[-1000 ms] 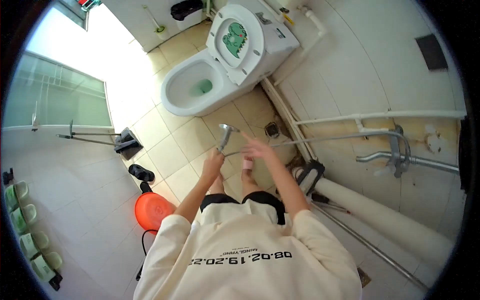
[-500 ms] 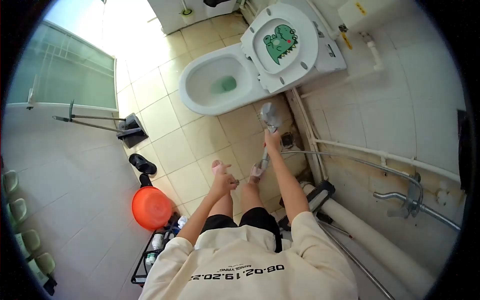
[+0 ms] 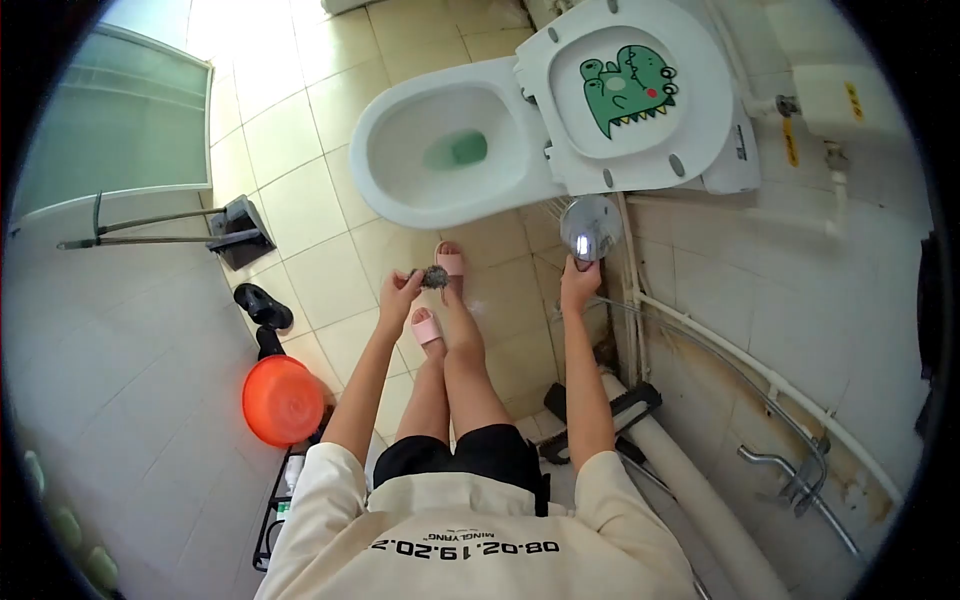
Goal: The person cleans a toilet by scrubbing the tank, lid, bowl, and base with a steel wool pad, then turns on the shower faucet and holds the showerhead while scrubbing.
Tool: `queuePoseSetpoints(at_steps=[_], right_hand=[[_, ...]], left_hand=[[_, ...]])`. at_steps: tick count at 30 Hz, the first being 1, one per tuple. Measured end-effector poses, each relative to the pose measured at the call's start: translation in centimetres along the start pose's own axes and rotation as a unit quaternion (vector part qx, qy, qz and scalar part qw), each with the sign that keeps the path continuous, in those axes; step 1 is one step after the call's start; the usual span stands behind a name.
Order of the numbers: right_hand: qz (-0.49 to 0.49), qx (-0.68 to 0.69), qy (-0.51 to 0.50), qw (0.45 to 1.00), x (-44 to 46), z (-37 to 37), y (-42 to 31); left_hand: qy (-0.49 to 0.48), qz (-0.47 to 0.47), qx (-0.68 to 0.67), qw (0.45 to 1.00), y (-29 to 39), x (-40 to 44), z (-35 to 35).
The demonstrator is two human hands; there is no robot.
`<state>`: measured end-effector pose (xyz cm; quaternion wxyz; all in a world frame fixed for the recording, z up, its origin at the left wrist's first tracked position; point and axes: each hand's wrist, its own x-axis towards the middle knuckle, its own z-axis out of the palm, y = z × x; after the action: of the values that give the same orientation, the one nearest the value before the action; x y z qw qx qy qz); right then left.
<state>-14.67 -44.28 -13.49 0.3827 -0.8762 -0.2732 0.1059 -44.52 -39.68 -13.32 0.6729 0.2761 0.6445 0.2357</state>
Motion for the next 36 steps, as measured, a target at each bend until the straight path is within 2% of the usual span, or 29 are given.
queuePoseSetpoints(at_steps=[2, 4, 8, 9, 11, 12, 14, 17, 23, 26, 29, 31, 34, 36], right_hand=[[-0.004, -0.004, -0.011, 1.000, 0.1, 0.4, -0.7], [0.056, -0.092, -0.098, 0.989, 0.7, 1.4, -1.1], [0.026, -0.083, -0.120, 0.989, 0.3, 4.2, 0.5], [0.023, -0.082, -0.124, 0.989, 0.1, 4.5, -1.1], [0.083, -0.097, -0.219, 0.967, -0.8, 4.5, -4.7], [0.082, -0.099, -0.224, 0.966, -1.6, 5.4, -4.2], [0.079, -0.010, -0.290, 0.954, -3.1, 7.2, -3.8], [0.098, 0.022, -0.336, 0.936, -4.7, 8.6, -8.8], [0.035, 0.026, -0.346, 0.937, -6.2, 13.5, -12.2], [0.054, 0.080, -0.317, 0.943, -6.0, 15.4, -13.8], [0.010, 0.071, -0.292, 0.954, -5.2, 17.4, -15.3], [0.013, 0.094, -0.297, 0.950, -4.4, 18.9, -15.0], [0.053, 0.102, -0.261, 0.959, -2.7, 21.2, -14.7], [0.158, 0.188, -0.216, 0.945, -1.1, 21.6, -16.1]], left_hand=[[0.009, -0.014, -0.015, 1.000, 0.4, 1.5, 0.3], [0.033, -0.023, -0.032, 0.999, 0.5, 3.1, 0.7], [0.075, -0.012, -0.027, 0.997, 0.8, 5.8, 1.0], [0.079, -0.018, -0.026, 0.996, 0.8, 6.4, 0.9], [0.093, -0.009, -0.062, 0.994, 0.6, 7.5, 0.7], [0.099, -0.003, -0.070, 0.993, 0.7, 7.8, 0.6], [0.135, -0.008, -0.086, 0.987, 1.1, 8.2, 0.4], [0.187, -0.010, -0.106, 0.977, 1.9, 8.8, -0.2], [0.229, -0.024, -0.082, 0.970, 1.9, 10.8, -2.7], [0.231, 0.006, -0.029, 0.973, 1.0, 11.1, -4.1], [0.218, -0.004, -0.037, 0.975, 2.1, 10.9, -5.1], [0.185, -0.019, -0.002, 0.983, 2.1, 10.9, -6.0], [0.169, -0.034, 0.010, 0.985, 2.6, 11.0, -7.0], [0.158, -0.034, 0.027, 0.986, 3.0, 11.2, -7.7]])
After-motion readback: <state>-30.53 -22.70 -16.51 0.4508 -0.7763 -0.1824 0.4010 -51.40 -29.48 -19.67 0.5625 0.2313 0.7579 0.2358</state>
